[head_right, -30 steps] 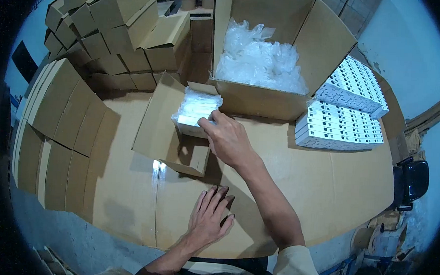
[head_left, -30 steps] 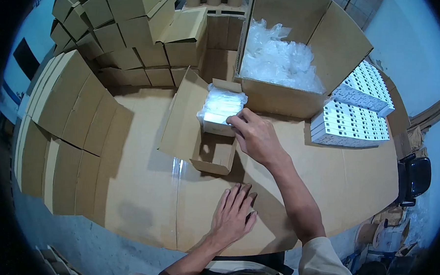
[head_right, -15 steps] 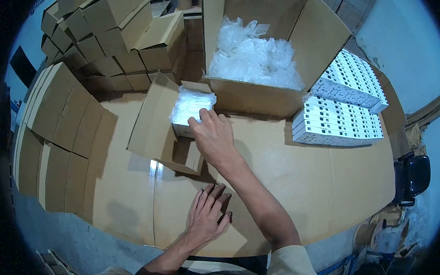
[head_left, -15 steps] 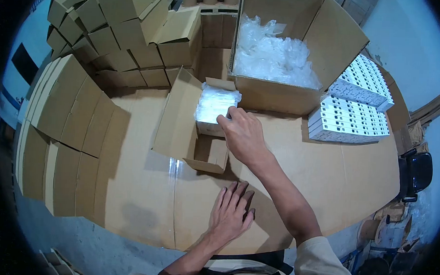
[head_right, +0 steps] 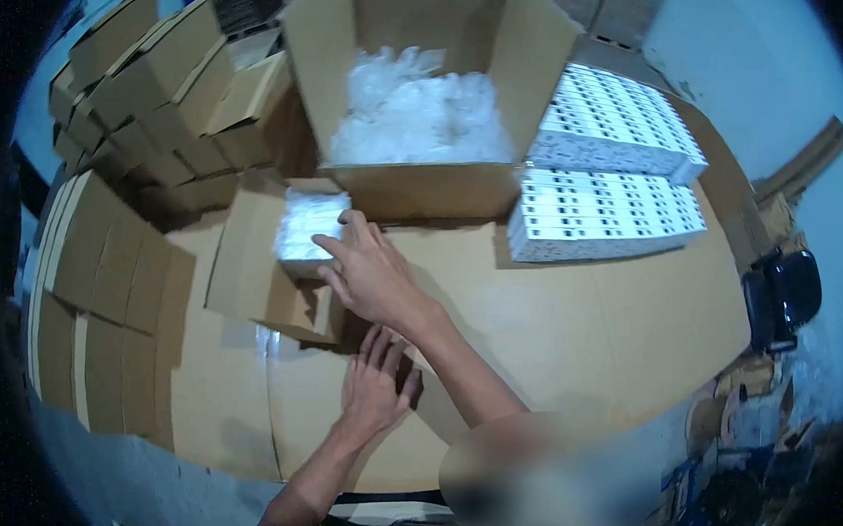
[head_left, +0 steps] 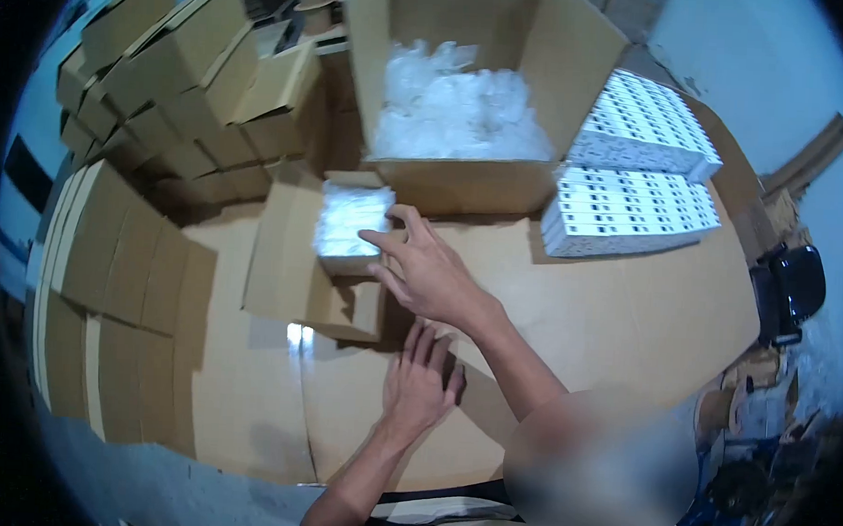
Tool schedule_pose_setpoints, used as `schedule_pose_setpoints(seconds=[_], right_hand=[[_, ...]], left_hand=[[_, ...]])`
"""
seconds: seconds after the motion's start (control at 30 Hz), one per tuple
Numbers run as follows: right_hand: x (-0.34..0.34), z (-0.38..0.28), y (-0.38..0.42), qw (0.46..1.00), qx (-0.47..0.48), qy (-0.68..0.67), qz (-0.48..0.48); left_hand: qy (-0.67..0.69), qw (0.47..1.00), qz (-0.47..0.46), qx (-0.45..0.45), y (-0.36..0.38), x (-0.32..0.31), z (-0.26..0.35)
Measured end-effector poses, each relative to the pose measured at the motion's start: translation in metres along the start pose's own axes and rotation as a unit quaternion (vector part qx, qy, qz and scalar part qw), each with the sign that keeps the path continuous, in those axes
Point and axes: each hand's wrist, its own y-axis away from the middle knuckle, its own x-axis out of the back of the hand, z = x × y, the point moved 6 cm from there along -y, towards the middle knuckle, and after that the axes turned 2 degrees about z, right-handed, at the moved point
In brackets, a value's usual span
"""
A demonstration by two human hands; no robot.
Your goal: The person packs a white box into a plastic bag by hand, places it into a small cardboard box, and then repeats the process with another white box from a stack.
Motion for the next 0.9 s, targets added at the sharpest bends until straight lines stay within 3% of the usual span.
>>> schedule_pose_setpoints(seconds=[0.03, 0.13, 0.43, 0.47, 0.7, 0.9], right_hand=[[0.009, 0.008, 0.006, 0.997, -0.038, -0.054, -0.042], [0.043, 0.040, 0.031, 0.994, -0.066, -0.088, -0.008], [0.206, 0.149, 0.107, 0.983, -0.135, 0.020, 0.120], [0.227, 0.163, 0.114, 0.975, -0.175, 0.038, 0.128], [0.366, 0.294, 0.165, 0.913, -0.212, 0.210, 0.277], [0.442, 0.388, 0.184, 0.848, -0.266, 0.277, 0.365]], left_hand=[[0.015, 1.000, 0.007, 0.003, -0.009, -0.005, -0.002], [0.026, 0.999, 0.034, -0.009, -0.043, -0.012, 0.000], [-0.003, 0.996, 0.081, -0.048, -0.115, -0.019, 0.000], [-0.007, 0.996, 0.079, -0.050, -0.117, -0.019, 0.002], [-0.044, 0.993, 0.081, -0.072, -0.121, -0.028, 0.008], [-0.099, 0.989, 0.059, -0.088, -0.128, -0.026, 0.023]])
